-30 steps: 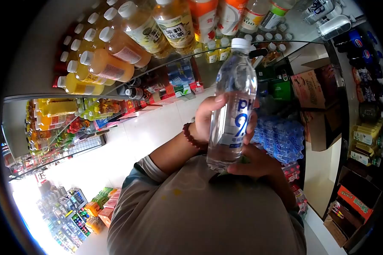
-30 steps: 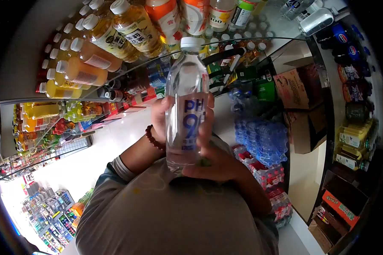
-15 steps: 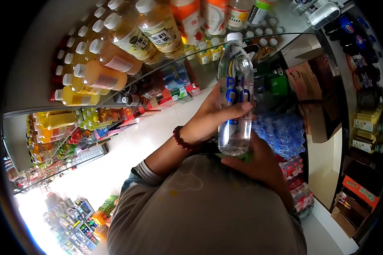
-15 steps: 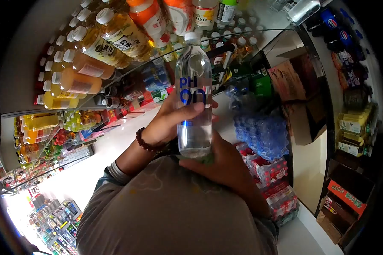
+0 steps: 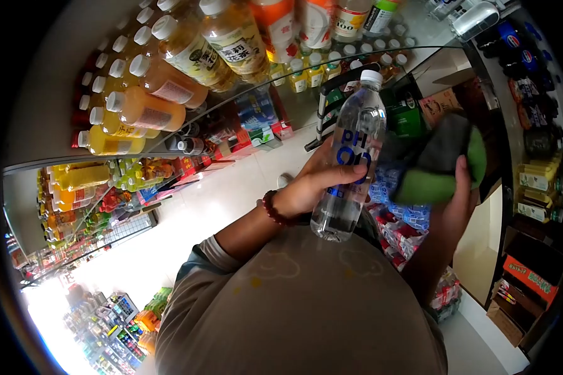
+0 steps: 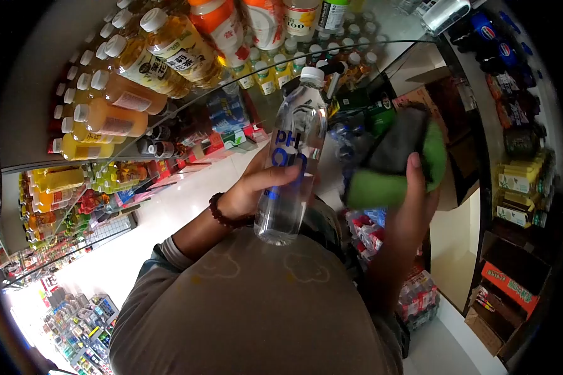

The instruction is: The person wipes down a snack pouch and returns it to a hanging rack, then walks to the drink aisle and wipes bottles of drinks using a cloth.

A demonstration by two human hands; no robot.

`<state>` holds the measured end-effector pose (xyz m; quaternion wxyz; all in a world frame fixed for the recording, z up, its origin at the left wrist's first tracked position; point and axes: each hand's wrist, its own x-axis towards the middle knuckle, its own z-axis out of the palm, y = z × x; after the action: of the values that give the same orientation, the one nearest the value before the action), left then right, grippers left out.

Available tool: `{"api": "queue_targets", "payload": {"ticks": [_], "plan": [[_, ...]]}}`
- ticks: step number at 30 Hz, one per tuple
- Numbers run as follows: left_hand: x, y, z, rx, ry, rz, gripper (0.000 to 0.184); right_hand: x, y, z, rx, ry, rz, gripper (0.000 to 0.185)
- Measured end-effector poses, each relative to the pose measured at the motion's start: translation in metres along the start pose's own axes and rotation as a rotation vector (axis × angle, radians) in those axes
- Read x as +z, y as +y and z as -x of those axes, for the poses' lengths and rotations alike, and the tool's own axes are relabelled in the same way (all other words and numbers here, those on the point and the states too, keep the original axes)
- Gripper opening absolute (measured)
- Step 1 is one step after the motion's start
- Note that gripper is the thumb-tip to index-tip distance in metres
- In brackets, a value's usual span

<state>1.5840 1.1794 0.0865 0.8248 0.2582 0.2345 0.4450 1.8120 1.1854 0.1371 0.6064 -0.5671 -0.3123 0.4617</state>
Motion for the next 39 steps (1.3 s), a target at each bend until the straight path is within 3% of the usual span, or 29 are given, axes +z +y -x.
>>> {"api": "queue_targets", "payload": {"ticks": [2,5,7,8,9,12,15,16,19,21,22,23,25,29,31,33,35,39], "plan": [[0.001,-0.001,0.0,0.005,-0.051,0.024,0.052,0.005,0.02,0.008,-0.025,-0.175,-0.304,0.053],[0.0,-0.005,0.0,-0.085,-0.063,0.107,0.05,0.037,0.006,0.035,-0.099,-0.408,0.268,0.04],[0.013,-0.009,-0.004,0.157,0.155,-0.043,0.049,0.042,0.029,0.03,-0.689,-0.54,0.55,0.031],[0.01,-0.009,-0.005,0.166,0.162,-0.048,0.046,0.047,0.023,0.035,-0.713,-0.594,0.563,0.029],[0.004,-0.01,-0.005,0.17,0.168,-0.046,0.046,0.041,0.022,0.041,-0.609,-0.698,0.585,0.03],[-0.019,-0.015,-0.004,0.088,0.146,0.038,0.053,0.038,0.023,0.043,-0.577,-0.835,0.619,0.029],[-0.008,-0.012,-0.004,0.14,0.148,-0.035,0.056,0.038,0.038,0.036,-0.73,-0.645,0.614,0.032],[-0.002,-0.006,-0.002,0.015,0.15,0.065,0.059,0.043,0.033,0.032,-0.658,-0.613,0.603,0.03],[-0.002,-0.012,-0.002,-0.032,0.127,0.078,0.06,0.055,0.022,0.025,-0.606,-0.493,0.565,0.025],[0.0,-0.011,-0.002,0.001,0.114,0.101,0.056,0.05,0.024,0.02,-0.585,-0.611,0.519,0.024],[-0.001,-0.011,-0.003,0.051,0.126,0.076,0.057,0.052,0.024,0.023,-0.698,-0.639,0.513,0.026],[0.0,-0.01,-0.004,0.102,0.139,0.051,0.058,0.049,0.026,0.027,-0.633,-0.681,0.516,0.026],[-0.001,-0.005,-0.004,0.092,0.198,0.035,0.055,0.049,0.023,0.038,-0.49,-0.743,0.517,0.025],[-0.009,-0.003,-0.006,0.025,0.242,0.045,0.05,0.039,0.025,0.048,-0.459,-0.843,0.6,0.027],[-0.012,-0.002,-0.005,-0.051,0.25,0.11,0.062,0.033,0.018,0.052,-0.406,-1.055,0.715,0.031],[-0.003,0.002,-0.006,-0.076,0.301,0.107,0.063,0.025,0.017,0.053,-0.39,-1.091,0.78,0.034],[-0.004,0.001,-0.009,-0.108,0.316,0.2,0.062,0.017,0.016,0.048,-0.31,-1.264,0.715,0.032],[-0.005,-0.004,-0.011,-0.11,0.274,0.119,0.062,0.007,0.024,0.047,-0.285,-1.022,0.627,0.025]]}}
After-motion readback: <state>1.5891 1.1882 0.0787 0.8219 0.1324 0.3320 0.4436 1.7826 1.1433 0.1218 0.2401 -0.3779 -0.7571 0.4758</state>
